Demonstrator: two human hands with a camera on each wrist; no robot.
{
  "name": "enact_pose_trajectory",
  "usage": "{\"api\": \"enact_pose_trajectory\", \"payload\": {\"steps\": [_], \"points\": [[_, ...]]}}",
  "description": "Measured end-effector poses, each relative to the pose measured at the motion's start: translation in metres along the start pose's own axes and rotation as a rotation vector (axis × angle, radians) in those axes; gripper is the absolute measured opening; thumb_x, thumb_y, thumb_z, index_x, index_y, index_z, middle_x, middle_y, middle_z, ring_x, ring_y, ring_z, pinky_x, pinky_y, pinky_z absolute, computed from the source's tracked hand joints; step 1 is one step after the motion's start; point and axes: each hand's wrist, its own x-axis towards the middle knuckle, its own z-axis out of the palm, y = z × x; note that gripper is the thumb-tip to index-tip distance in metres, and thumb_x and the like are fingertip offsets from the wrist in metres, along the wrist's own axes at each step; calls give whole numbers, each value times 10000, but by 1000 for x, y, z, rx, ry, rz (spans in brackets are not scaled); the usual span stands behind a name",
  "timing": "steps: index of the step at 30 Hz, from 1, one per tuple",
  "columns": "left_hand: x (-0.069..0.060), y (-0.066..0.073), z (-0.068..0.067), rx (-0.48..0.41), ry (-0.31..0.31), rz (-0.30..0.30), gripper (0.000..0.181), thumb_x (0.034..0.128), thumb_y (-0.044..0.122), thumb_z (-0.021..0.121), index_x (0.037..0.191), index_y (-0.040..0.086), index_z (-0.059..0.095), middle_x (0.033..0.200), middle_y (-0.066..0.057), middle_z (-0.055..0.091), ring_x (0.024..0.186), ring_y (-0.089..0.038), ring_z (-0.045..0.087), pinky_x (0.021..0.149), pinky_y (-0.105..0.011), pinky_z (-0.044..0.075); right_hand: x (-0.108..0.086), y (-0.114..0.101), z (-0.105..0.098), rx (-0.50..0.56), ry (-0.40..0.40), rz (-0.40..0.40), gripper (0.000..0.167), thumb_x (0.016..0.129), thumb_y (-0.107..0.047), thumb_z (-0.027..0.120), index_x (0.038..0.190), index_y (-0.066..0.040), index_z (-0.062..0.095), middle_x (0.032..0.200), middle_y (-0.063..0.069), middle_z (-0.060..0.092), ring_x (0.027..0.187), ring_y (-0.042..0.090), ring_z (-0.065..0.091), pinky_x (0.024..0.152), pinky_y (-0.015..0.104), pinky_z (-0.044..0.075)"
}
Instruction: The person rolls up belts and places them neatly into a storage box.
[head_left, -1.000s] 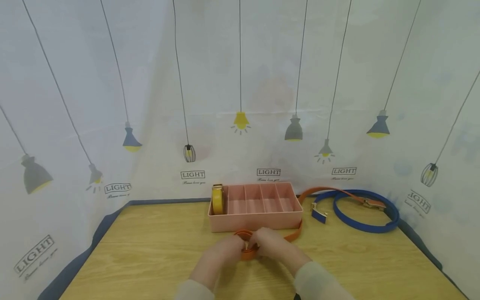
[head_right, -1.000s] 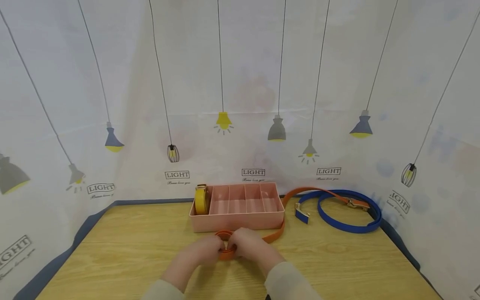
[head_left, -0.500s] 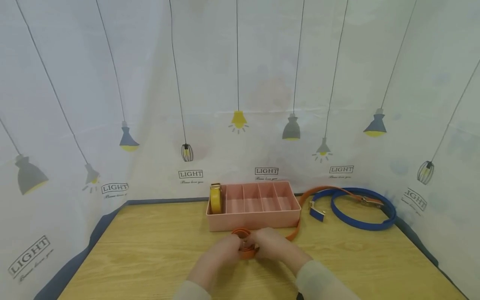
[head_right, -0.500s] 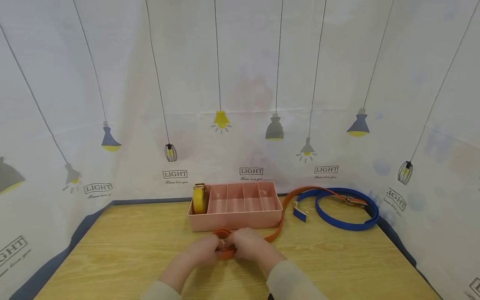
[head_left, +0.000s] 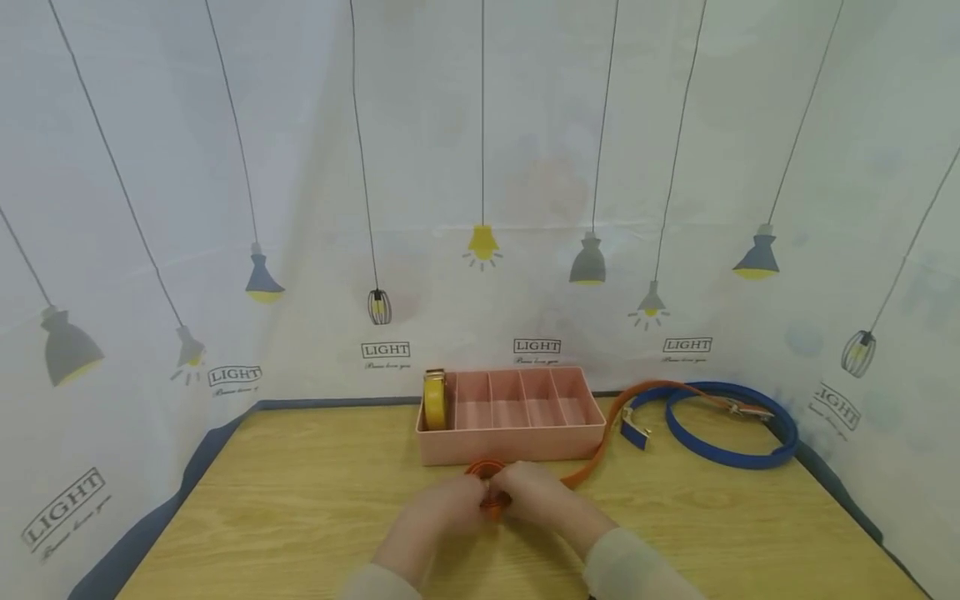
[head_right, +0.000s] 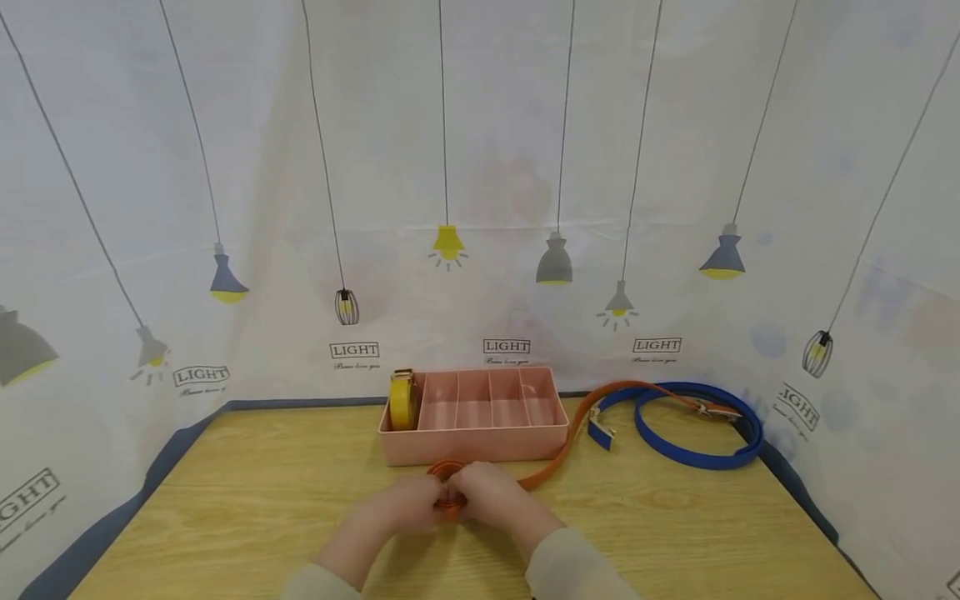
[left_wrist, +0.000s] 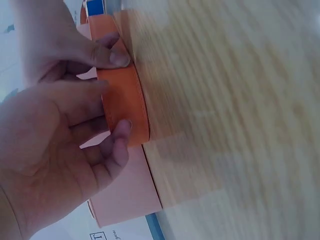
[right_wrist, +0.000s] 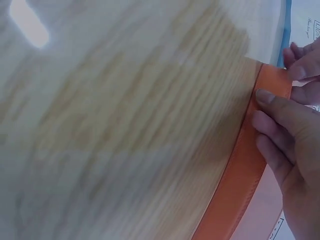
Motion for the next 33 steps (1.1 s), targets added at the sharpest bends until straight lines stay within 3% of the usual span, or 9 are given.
{"api": "enact_pose_trajectory", "payload": {"steps": [4,7,9,14,18,21,24,27,33], "points": [[0,0,3,-17,20,46,147,923,262,666,822,157,689,724,50,597,700,-103,552,739,-342,502,-2,0,2,37,-17,20,245,669,-74,834,835,-205,710,777,-168,620,708,-1,535,687,223,477],[-2,-4,1,-47,-1,55,75,899,129,668,873,176,722,780,74,620,737,-79,537,783,-330,495,-5,3,0,74,-21,27,263,685,-82,830,899,-189,722,834,-148,644,743,8,553,706,232,485],[-4,-7,-1,-67,-17,69,149,868,47,666,900,179,726,802,80,624,747,-78,529,786,-318,486,-7,6,-2,98,-26,37,299,700,-53,811,954,-190,731,888,-140,659,780,16,566,725,240,493],[-9,-14,-4,-84,-32,73,203,787,-49,664,788,154,680,729,72,564,683,-95,487,707,-280,442,-8,7,-7,95,-10,-12,327,694,41,754,942,-172,739,913,-120,677,809,31,591,734,231,497],[-11,-11,-6,-121,-49,-26,200,810,-27,643,776,169,670,747,60,566,700,-121,498,721,-303,435,-6,4,-6,75,29,-57,227,675,32,775,797,-152,723,795,-121,668,723,13,579,674,193,479],[-8,-7,-5,-86,-55,-64,180,842,12,636,817,186,673,785,59,581,731,-130,514,760,-333,456,-5,3,-6,104,3,-7,212,693,17,796,768,-169,725,762,-151,651,699,-12,555,676,190,481],[-5,-3,-2,-21,-52,-40,100,903,139,644,826,194,675,775,66,588,725,-118,523,777,-347,476,-3,0,-5,146,-47,64,212,712,3,800,787,-187,742,768,-170,651,710,-19,555,710,209,495],[-2,0,1,25,-34,-10,171,925,300,650,796,191,670,725,71,580,687,-109,522,755,-350,487,-2,-4,-4,147,-56,97,172,722,-48,815,779,-193,743,749,-178,646,691,-17,551,704,217,497],[-3,2,1,56,-5,23,180,935,304,645,825,168,689,752,45,611,707,-108,538,748,-340,492,-5,-4,-5,73,-21,30,173,677,-94,833,786,-156,713,731,-147,621,667,7,523,662,216,471]]}}
